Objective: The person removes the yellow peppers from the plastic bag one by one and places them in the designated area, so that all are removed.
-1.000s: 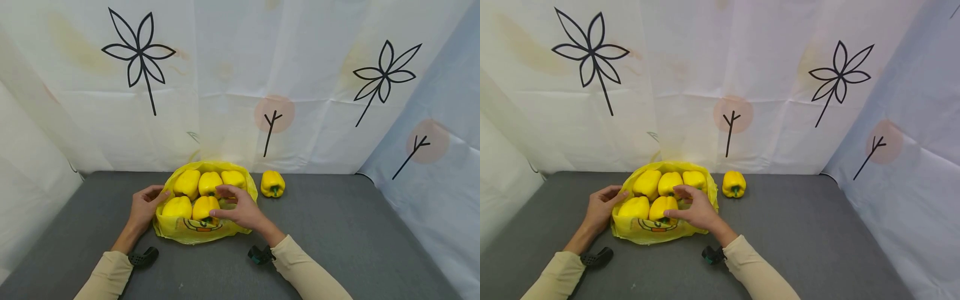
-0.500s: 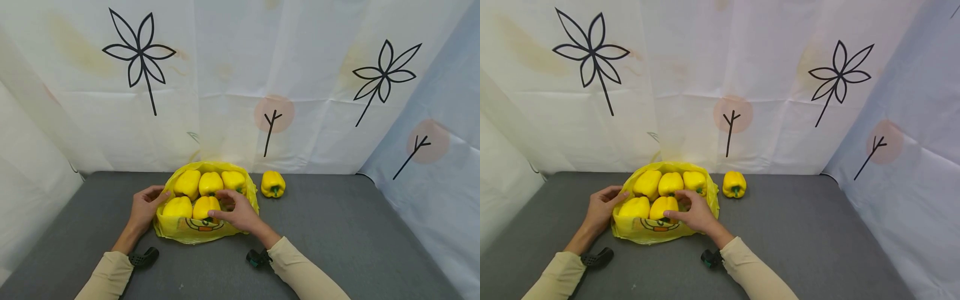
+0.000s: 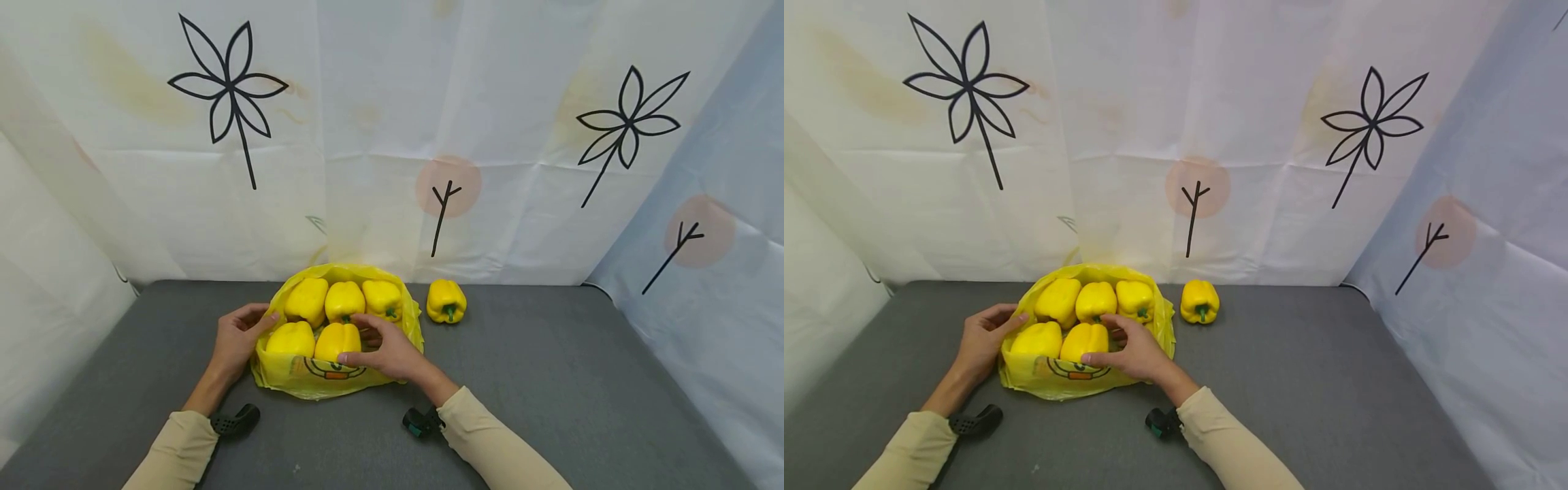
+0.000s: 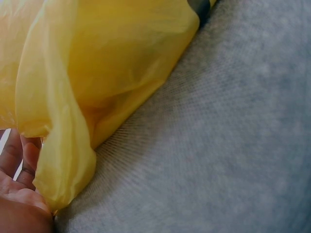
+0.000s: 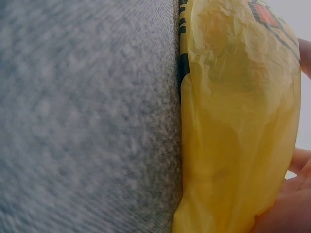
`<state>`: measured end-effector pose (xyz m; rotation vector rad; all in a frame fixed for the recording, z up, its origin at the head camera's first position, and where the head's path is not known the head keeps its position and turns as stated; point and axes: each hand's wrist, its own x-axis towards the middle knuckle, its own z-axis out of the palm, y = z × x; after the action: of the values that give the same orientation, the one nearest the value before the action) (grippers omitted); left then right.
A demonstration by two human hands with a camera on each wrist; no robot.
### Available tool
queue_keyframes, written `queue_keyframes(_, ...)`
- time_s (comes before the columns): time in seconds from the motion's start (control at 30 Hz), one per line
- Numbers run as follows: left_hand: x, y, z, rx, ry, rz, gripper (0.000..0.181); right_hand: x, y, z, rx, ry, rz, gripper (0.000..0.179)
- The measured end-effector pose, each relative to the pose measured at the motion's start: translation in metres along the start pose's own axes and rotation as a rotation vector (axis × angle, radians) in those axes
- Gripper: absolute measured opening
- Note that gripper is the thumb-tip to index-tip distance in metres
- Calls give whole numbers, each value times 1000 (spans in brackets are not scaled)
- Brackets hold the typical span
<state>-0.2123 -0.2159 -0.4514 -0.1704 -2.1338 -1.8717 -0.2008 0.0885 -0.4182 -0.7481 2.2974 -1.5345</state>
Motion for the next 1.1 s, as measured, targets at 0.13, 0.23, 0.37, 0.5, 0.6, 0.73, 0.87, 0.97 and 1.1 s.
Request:
queue_keyframes(0.13,0,0,0,3,1,0,32,1,0,0,8,-40,7,75)
queue_keyframes(0.23,0,0,0,-1,1,0,32,1,0,0,16,-61,5,73)
queue_keyframes(0.37,0,0,0,-9,-1,1,32,1,0,0,14,-68,-3,72)
queue_keyframes(0.5,1,-1,0,-16,-2,0,32,1,0,1,-4,-69,-19,73)
queue_keyframes(0.6,1,-1,-1,-20,-1,-2,32,2,0,1,-16,-64,-17,74)
queue_keyframes(0.73,1,0,-1,-19,1,-5,32,2,1,3,-10,-50,-2,74)
queue_keyframes(0.87,0,0,-1,-14,0,-10,32,2,2,4,12,-41,-4,73)
queue_keyframes(0.97,0,0,-1,-9,-1,-12,31,2,3,4,29,-37,-16,72)
queue_keyframes(1.1,0,0,-1,-9,-1,-13,29,1,3,4,41,-27,-15,72)
